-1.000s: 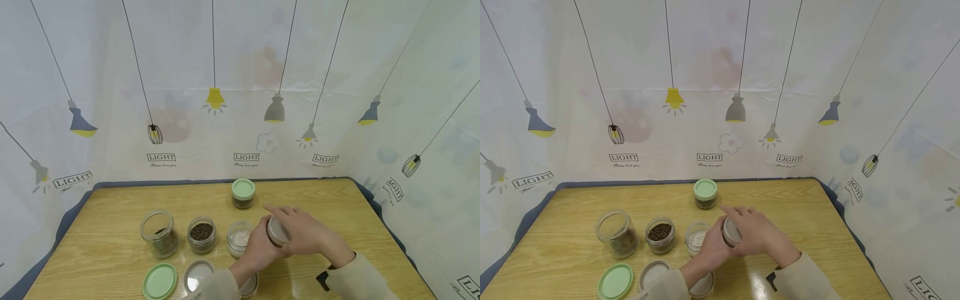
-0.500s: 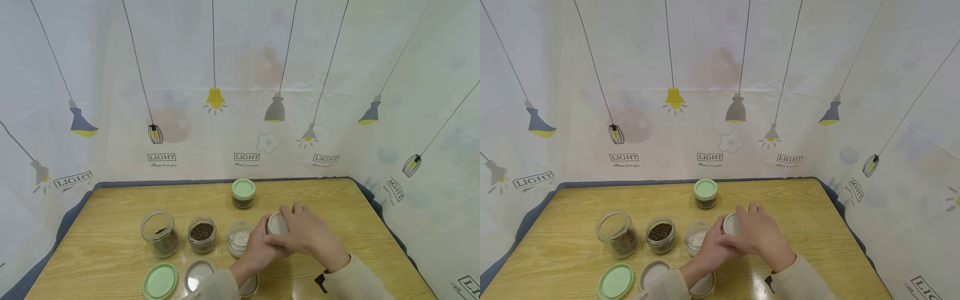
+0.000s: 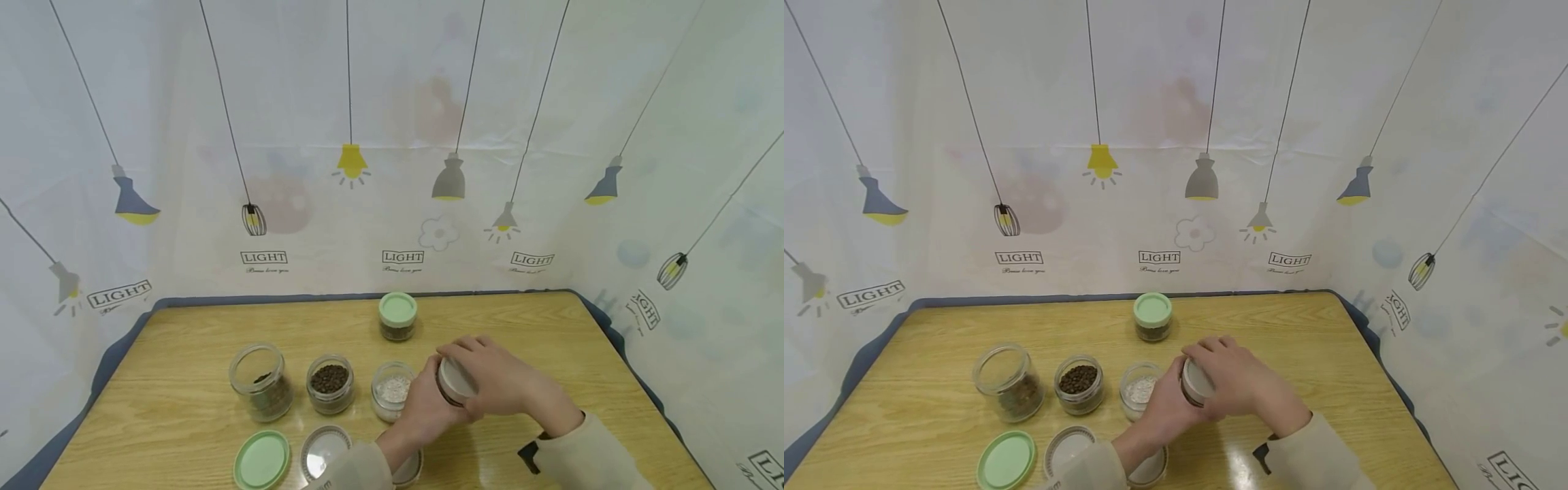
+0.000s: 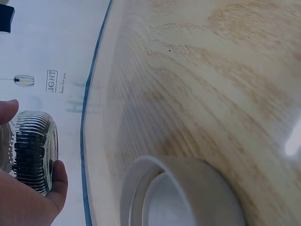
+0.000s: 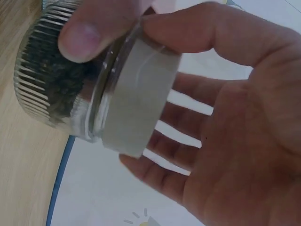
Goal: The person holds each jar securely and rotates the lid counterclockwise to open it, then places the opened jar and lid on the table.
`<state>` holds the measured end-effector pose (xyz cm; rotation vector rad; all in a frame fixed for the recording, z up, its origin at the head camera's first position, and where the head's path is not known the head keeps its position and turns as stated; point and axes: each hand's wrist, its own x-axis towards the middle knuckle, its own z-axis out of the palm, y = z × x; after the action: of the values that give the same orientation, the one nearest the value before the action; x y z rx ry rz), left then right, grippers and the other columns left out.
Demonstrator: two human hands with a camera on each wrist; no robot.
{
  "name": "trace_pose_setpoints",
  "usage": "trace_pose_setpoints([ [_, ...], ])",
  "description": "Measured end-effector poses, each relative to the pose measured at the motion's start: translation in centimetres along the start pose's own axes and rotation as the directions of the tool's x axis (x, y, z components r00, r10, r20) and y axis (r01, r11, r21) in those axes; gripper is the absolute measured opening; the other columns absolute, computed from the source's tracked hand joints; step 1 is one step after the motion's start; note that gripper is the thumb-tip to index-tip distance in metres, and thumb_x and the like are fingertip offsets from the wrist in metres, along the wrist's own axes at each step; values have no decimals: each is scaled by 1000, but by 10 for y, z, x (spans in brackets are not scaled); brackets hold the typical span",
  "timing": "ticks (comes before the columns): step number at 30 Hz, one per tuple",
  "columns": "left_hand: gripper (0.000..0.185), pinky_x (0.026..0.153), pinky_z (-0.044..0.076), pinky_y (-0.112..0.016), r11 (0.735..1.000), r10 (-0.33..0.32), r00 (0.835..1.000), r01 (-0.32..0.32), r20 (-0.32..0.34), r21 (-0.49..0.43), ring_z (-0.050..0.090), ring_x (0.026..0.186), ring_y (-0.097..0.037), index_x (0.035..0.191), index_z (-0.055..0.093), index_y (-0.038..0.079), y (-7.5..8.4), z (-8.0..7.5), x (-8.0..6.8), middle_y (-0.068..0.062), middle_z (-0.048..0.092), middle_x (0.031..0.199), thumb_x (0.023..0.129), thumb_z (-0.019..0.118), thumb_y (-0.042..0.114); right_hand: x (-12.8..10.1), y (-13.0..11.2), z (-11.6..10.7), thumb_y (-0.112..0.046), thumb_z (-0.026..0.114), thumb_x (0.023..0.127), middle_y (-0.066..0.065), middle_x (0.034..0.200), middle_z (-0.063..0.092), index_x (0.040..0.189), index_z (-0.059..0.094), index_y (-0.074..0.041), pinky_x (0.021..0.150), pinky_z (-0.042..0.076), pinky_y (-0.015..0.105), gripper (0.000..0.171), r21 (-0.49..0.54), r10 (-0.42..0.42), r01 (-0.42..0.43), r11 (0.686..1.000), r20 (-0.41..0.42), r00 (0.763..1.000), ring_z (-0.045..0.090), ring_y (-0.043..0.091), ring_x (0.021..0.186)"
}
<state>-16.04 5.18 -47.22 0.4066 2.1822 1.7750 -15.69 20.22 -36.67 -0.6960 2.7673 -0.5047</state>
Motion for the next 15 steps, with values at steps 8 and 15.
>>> trace_pose_setpoints([
  [8, 88, 94, 53, -36, 998, 13, 1000, -14, -8, -68, 57, 119, -20, 144, 36, 18, 2, 1, -2, -3, 53, 136, 73, 86, 28, -4, -9, -3, -68, 56, 85, 19, 141, 48, 148, 39, -14, 90, 48, 59, 85, -132, 123, -143, 981, -149, 981, 52, 43, 123],
  [15, 85, 95, 53, -36, 995, 32, 999, -32, -4, -94, 56, 122, -22, 144, 37, 19, 5, 1, -5, -5, 51, 138, 74, 85, 24, 1, -18, 7, -81, 53, 77, 15, 117, 58, 137, 51, -15, 73, 52, 50, 90, -159, 315, -336, 928, -147, 938, 59, 34, 100],
])
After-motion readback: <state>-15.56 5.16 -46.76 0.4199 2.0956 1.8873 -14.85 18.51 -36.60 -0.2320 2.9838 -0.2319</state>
